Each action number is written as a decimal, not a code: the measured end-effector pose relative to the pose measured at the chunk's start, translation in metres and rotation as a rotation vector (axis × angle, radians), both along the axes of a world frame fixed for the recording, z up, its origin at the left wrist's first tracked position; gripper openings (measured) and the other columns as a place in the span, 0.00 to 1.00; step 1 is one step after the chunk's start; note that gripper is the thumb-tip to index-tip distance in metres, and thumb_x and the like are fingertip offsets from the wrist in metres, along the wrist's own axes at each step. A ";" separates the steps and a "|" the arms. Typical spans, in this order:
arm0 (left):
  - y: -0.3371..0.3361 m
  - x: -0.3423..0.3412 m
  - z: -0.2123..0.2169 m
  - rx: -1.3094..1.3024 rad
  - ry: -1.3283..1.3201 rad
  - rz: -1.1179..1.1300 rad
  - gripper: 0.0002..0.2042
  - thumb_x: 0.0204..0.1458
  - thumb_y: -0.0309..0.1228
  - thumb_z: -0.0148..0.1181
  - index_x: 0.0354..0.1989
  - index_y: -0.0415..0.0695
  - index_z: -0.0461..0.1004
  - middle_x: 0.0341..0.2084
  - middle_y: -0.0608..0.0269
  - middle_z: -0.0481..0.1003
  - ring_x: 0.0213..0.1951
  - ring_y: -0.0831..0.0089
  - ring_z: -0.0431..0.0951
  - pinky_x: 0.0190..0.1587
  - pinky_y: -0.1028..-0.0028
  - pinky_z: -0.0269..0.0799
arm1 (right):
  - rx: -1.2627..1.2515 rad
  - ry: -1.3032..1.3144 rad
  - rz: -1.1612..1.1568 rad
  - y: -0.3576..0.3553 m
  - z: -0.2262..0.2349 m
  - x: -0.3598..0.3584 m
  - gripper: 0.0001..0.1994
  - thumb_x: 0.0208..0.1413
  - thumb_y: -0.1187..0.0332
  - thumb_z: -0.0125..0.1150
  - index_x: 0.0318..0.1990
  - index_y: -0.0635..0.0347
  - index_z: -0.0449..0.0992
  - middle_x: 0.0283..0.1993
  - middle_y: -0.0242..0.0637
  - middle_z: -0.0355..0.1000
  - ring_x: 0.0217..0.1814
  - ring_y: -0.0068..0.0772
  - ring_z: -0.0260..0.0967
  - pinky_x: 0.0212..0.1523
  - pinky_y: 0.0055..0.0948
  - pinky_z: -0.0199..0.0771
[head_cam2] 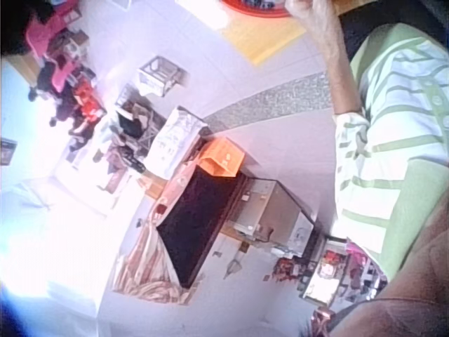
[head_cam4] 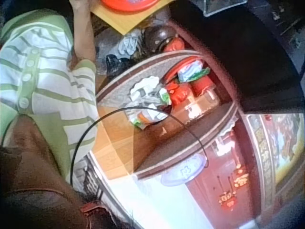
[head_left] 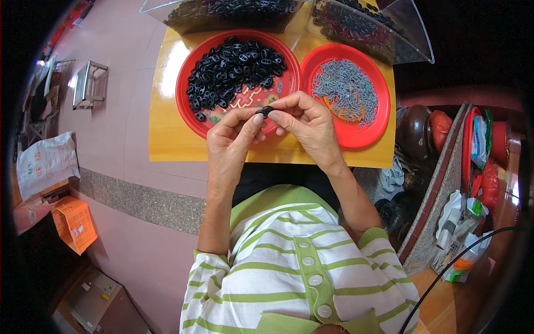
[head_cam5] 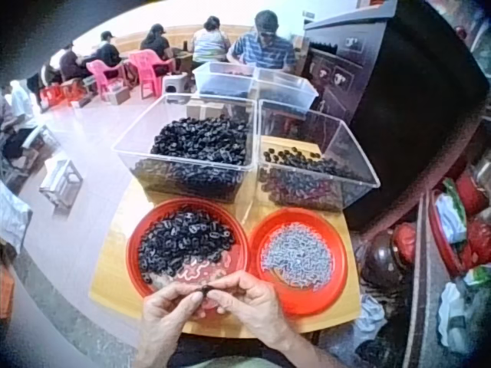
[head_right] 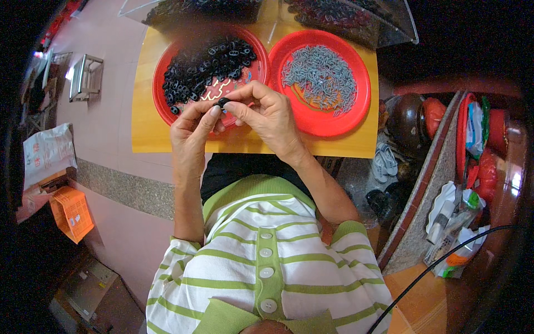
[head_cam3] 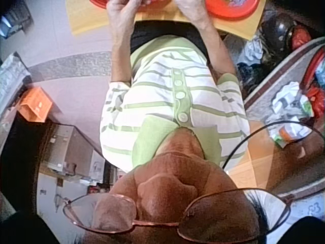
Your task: The person sits at a table and repeatedly picks up small black plastic components and metal screws from two separate red trays. They insert the screws into the plastic components by hand, performing a repetitive assembly task. The person handles the items one at a time, manipulating them with both hands to fit the parts together.
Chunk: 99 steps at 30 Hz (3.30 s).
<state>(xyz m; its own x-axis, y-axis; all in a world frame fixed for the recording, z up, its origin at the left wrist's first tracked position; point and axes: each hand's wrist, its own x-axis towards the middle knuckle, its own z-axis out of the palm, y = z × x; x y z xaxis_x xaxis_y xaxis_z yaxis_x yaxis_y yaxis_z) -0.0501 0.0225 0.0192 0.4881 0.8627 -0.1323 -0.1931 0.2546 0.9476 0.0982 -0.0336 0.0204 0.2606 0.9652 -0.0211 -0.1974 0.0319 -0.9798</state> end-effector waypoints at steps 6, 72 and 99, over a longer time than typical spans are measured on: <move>-0.001 0.001 -0.004 -0.028 -0.015 0.035 0.08 0.54 0.27 0.56 0.40 0.36 0.74 0.26 0.67 0.74 0.26 0.83 0.72 0.30 0.85 0.67 | -0.009 0.034 0.019 0.001 0.001 0.000 0.08 0.54 0.74 0.58 0.42 0.65 0.73 0.38 0.33 0.73 0.34 0.16 0.69 0.32 0.16 0.72; -0.004 0.013 -0.027 0.147 -0.170 0.153 0.12 0.53 0.22 0.54 0.47 0.37 0.72 0.41 0.61 0.72 0.45 0.77 0.69 0.48 0.79 0.66 | 0.098 -0.461 0.028 0.008 0.017 0.010 0.11 0.44 0.75 0.66 0.37 0.66 0.75 0.29 0.32 0.70 0.27 0.18 0.67 0.27 0.18 0.68; 0.015 0.027 -0.022 0.110 -0.250 0.199 0.15 0.61 0.31 0.43 0.51 0.35 0.67 0.40 0.55 0.72 0.35 0.75 0.74 0.42 0.76 0.70 | 0.045 -0.398 -0.214 0.033 0.031 0.067 0.07 0.48 0.77 0.62 0.36 0.63 0.76 0.31 0.29 0.73 0.32 0.13 0.67 0.32 0.15 0.68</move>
<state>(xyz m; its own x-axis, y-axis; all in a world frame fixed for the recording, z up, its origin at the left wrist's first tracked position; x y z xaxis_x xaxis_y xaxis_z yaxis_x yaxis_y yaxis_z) -0.0235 0.0374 -0.0029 0.3139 0.9470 0.0688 -0.4585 0.0877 0.8843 0.1649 -0.0004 0.0513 0.4340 0.8862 0.1620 0.2105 0.0751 -0.9747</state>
